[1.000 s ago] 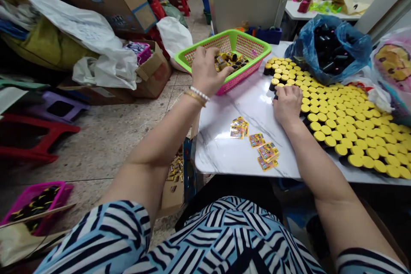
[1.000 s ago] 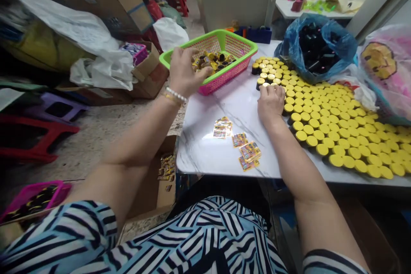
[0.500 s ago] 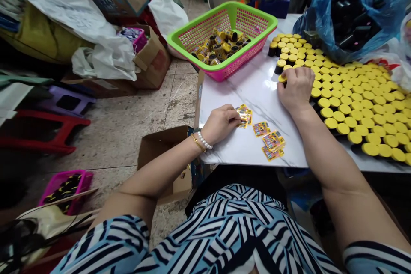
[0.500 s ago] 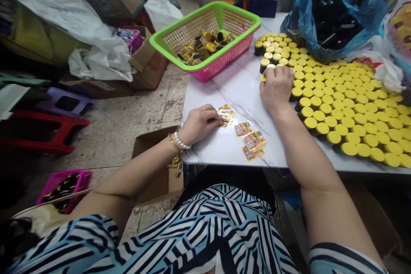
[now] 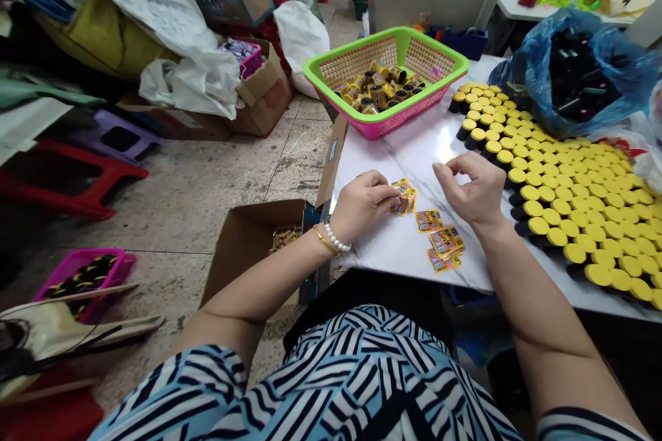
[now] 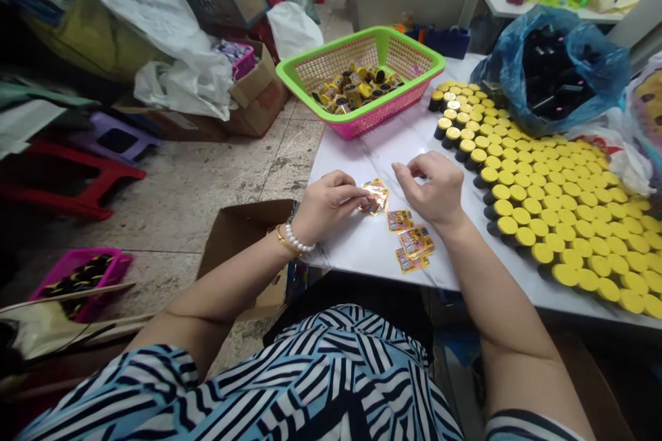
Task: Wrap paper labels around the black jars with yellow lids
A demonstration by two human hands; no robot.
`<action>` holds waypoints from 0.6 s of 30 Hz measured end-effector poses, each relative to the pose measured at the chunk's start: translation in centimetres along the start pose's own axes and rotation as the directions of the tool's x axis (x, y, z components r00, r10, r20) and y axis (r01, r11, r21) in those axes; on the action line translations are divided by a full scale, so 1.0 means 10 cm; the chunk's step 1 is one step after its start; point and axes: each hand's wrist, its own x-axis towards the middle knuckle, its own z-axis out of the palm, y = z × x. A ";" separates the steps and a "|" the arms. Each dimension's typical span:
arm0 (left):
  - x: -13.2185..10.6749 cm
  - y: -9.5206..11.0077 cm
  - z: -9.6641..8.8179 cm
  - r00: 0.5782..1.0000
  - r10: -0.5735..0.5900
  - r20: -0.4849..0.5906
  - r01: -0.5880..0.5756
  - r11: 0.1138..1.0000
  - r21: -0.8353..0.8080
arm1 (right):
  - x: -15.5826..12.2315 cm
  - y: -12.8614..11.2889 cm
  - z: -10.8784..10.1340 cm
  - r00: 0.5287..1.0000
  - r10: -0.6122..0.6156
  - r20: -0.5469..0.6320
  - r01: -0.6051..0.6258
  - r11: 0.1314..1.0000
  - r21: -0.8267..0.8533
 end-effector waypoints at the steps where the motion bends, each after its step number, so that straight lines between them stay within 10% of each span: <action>1: -0.02 0.00 0.02 0.999 -0.006 0.054 0.004 1.000 0.030 | -0.02 -0.04 0.02 0.999 0.000 0.036 -0.001 0.999 0.034; 9: -0.05 0.01 0.11 0.971 -0.027 0.239 0.016 0.999 0.049 | -0.10 0.04 0.16 0.991 -0.021 0.130 0.017 0.999 0.031; 18: -0.13 -0.05 0.05 0.977 0.036 0.210 -0.058 0.993 0.099 | -0.09 0.04 0.16 0.992 -0.024 0.126 0.018 0.999 0.045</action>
